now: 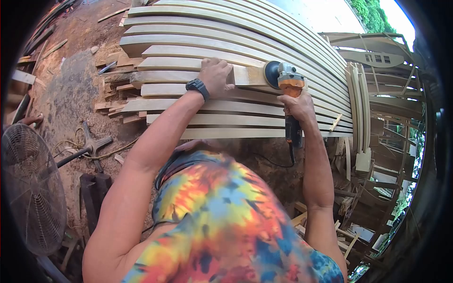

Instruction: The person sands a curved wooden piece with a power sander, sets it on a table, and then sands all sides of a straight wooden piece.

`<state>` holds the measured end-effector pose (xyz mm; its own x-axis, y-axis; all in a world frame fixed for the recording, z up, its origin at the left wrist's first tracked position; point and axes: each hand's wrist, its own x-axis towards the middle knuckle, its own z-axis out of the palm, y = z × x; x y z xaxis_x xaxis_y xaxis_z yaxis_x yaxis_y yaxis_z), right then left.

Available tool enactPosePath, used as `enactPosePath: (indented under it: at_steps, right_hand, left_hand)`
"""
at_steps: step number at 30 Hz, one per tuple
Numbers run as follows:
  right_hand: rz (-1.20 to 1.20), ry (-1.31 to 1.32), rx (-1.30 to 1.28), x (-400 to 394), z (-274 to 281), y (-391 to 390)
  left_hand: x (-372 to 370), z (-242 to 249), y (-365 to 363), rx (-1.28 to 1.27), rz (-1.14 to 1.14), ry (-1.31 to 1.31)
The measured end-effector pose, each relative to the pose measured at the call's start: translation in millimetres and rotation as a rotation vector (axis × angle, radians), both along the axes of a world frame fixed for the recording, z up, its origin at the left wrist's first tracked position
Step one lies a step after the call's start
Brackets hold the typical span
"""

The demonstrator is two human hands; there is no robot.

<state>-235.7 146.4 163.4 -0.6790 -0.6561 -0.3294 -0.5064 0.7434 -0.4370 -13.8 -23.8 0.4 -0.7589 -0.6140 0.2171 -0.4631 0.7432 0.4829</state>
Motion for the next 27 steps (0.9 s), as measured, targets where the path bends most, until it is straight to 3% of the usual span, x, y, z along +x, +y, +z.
enactPosePath:
  at_steps: [18,21,24,27]
  right_hand:
    - [0.105,0.153,0.081,44.9,10.9,-14.1]
    - [0.198,0.266,-0.015,36.4,-14.6,-8.7]
    - [0.173,0.309,0.046,39.2,-13.2,-11.4]
    - [0.158,0.322,0.066,48.0,-5.4,-13.9]
  left_hand:
    - [-0.8,0.3,0.3,0.005,-0.021,0.038]
    - [-0.8,0.5,1.1,0.001,-0.027,0.030]
    - [-0.3,-1.4,0.2,0.012,-0.029,0.022]
    - [-2.6,-10.4,1.3,-0.140,0.010,0.136]
